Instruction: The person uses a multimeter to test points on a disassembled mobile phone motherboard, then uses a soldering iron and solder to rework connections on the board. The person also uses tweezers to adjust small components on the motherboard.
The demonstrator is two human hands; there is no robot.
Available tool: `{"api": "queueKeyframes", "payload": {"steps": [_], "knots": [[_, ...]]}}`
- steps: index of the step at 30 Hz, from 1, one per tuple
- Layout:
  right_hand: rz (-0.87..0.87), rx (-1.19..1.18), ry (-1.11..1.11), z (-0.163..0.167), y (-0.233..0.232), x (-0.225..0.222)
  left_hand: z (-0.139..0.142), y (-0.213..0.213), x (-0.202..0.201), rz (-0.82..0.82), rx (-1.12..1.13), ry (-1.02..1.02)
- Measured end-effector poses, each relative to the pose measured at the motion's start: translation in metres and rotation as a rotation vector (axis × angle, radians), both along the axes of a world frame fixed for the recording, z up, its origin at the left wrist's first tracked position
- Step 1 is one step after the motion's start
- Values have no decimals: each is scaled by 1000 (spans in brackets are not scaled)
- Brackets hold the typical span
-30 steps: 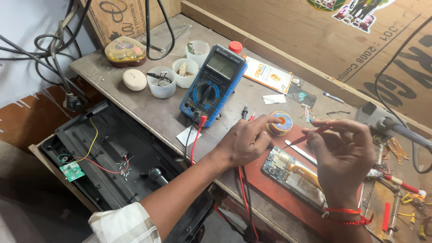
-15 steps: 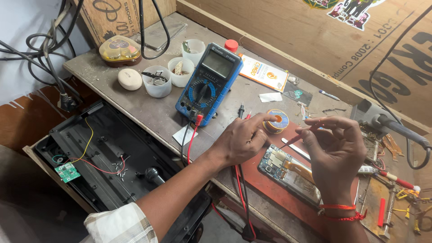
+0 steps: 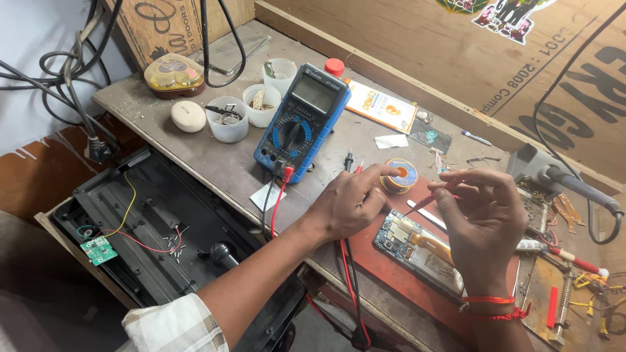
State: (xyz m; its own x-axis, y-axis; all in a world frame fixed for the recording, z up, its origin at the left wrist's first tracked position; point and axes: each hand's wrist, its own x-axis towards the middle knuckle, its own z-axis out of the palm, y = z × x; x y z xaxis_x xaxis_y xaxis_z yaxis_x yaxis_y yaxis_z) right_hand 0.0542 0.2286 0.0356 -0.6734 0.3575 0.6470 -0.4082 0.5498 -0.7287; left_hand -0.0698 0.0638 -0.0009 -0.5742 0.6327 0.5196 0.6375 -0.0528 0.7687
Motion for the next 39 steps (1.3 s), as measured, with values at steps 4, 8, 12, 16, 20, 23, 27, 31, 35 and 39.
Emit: {"api": "queueKeyframes", "payload": {"steps": [4, 8, 12, 16, 20, 23, 27, 31, 35, 39], "knots": [[-35, 22, 14, 5, 2, 3, 0, 0, -1, -9, -29, -23], [-57, -31, 76, 12, 5, 9, 0, 0, 1, -20, 1, -20], [-97, -85, -1, 14, 4, 10, 1, 1, 2, -19, -11, -22], [-87, -66, -9, 13, 3, 8, 1, 1, 1, -38, -8, -31], [-110, -45, -31, 11, 4, 7, -1, 2, 0, -26, -11, -26], [-92, -60, -38, 9, 5, 7, -1, 2, 0, -37, 2, -22], [-69, -52, -24, 9, 7, 9, 1, 3, 1, -65, -19, -42], [-85, -23, -3, 8, 8, 9, 3, 3, 3, -84, -26, -106], [-65, -80, -11, 7, 9, 10, 5, 3, 4, -85, -49, -96], [-53, -63, 8, 4, 12, 10, 4, 3, 4, -82, -43, -95]]}}
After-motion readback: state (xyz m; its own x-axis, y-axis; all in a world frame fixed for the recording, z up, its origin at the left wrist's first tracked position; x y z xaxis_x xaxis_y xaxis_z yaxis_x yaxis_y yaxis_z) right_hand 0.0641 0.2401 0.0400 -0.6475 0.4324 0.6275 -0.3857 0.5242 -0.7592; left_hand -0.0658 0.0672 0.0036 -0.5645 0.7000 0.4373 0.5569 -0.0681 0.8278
